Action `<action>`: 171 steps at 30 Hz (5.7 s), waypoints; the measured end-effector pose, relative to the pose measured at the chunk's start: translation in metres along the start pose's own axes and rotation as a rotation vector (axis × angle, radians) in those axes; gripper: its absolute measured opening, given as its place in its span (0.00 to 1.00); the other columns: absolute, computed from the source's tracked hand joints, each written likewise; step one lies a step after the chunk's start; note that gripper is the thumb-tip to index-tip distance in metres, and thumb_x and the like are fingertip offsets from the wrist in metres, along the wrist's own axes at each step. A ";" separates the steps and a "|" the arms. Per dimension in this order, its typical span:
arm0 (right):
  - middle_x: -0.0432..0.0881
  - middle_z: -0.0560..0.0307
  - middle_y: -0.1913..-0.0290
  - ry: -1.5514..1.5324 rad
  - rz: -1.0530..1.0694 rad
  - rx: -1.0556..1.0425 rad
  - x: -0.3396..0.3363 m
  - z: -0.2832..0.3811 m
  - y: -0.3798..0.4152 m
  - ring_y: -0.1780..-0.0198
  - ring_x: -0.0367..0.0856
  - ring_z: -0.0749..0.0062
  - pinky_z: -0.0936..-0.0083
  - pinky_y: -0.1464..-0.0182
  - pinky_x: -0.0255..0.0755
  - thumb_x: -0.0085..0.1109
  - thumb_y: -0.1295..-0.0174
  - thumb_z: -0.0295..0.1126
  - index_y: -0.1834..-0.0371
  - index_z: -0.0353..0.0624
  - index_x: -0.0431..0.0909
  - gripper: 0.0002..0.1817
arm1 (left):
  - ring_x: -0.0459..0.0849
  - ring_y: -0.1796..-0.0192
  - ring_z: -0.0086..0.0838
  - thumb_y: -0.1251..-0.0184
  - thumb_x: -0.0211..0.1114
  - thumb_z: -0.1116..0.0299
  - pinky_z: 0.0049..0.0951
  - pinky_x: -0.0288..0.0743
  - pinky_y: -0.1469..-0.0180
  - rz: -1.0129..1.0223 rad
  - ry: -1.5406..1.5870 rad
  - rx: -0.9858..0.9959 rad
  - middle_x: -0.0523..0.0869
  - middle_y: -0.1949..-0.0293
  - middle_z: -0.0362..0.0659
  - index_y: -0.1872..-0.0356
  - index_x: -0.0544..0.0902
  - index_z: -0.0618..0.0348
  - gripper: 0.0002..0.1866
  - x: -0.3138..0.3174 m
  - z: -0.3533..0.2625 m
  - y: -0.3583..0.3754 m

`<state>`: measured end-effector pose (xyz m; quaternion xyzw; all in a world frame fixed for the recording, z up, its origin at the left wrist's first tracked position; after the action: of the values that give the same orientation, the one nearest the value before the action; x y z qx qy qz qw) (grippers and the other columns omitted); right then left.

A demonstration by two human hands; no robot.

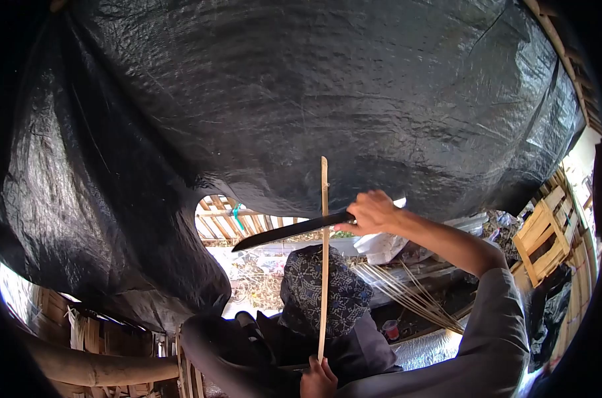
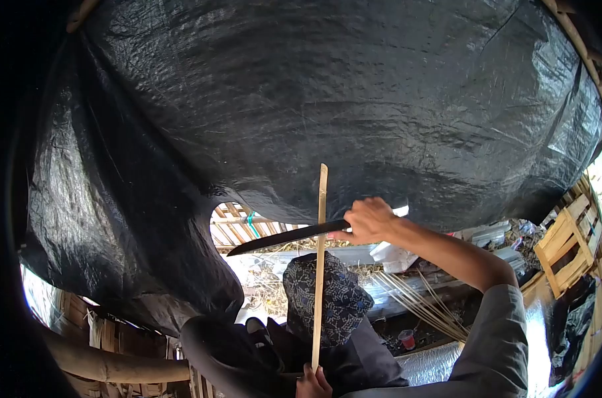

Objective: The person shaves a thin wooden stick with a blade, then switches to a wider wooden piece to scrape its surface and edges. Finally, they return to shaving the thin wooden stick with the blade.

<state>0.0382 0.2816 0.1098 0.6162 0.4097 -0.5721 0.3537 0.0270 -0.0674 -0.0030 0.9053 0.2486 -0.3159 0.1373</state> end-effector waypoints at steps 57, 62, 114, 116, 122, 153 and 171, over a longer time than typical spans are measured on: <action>0.64 0.62 0.86 -1.321 1.086 1.101 0.289 0.065 0.254 0.89 0.62 0.77 0.79 0.88 0.56 0.45 0.38 0.53 0.78 0.44 0.67 0.23 | 0.69 0.84 0.16 0.30 0.48 0.56 0.19 0.61 0.82 0.361 0.806 -0.244 0.69 0.87 0.34 0.73 0.71 0.61 0.19 -0.002 0.005 -0.045; 0.60 0.70 0.89 -1.635 1.116 1.296 0.286 0.084 0.300 0.89 0.56 0.84 0.84 0.88 0.50 0.38 0.41 0.66 0.82 0.45 0.67 0.33 | 0.71 0.85 0.16 0.32 0.52 0.54 0.18 0.63 0.82 0.325 0.862 -0.307 0.72 0.86 0.36 0.71 0.73 0.62 0.19 -0.008 -0.011 -0.076; 0.71 0.44 0.87 -0.250 -0.161 0.224 0.050 0.130 0.095 0.83 0.73 0.52 0.62 0.80 0.66 0.56 0.55 0.66 0.89 0.38 0.73 0.35 | 0.52 0.88 0.12 0.31 0.45 0.46 0.17 0.46 0.88 0.511 1.267 -0.387 0.55 0.88 0.30 0.73 0.65 0.56 0.22 0.004 -0.019 -0.091; 0.71 0.45 0.91 -0.191 -0.266 0.185 0.044 0.131 0.096 0.87 0.75 0.53 0.65 0.85 0.68 0.55 0.55 0.68 0.93 0.38 0.73 0.37 | 0.51 0.89 0.12 0.32 0.46 0.47 0.17 0.46 0.89 0.445 1.231 -0.413 0.55 0.89 0.29 0.74 0.66 0.57 0.22 -0.001 -0.024 -0.089; 0.72 0.44 0.90 -0.211 -0.259 0.237 0.039 0.132 0.093 0.84 0.76 0.52 0.62 0.82 0.69 0.52 0.54 0.68 0.92 0.37 0.74 0.38 | 0.51 0.90 0.13 0.32 0.47 0.47 0.17 0.46 0.89 0.464 1.241 -0.459 0.55 0.89 0.29 0.73 0.67 0.56 0.21 -0.006 -0.018 -0.076; 0.73 0.46 0.88 -0.127 0.036 0.064 0.017 0.123 0.091 0.82 0.78 0.56 0.66 0.78 0.71 0.46 0.51 0.70 0.78 0.42 0.82 0.37 | 0.54 0.93 0.14 0.31 0.42 0.46 0.16 0.48 0.92 0.656 1.579 -0.448 0.60 0.91 0.32 0.73 0.69 0.56 0.23 0.001 -0.007 -0.079; 0.72 0.49 0.90 -0.211 0.022 0.004 0.023 0.122 0.093 0.86 0.76 0.61 0.67 0.82 0.70 0.48 0.51 0.69 0.80 0.41 0.81 0.36 | 0.54 0.94 0.15 0.30 0.41 0.47 0.17 0.49 0.93 0.662 1.590 -0.446 0.60 0.91 0.34 0.74 0.69 0.56 0.23 0.004 -0.005 -0.079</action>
<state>0.0727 0.1347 0.0726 0.5576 0.3622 -0.6309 0.3998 -0.0102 0.0023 -0.0087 0.8344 0.0518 0.5178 0.1815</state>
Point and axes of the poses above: each hand's wrist, its own y-axis away from the middle knuckle, its own x-axis out of the palm, z = x × y, the point moved 5 cm from there along -y, towards the middle knuckle
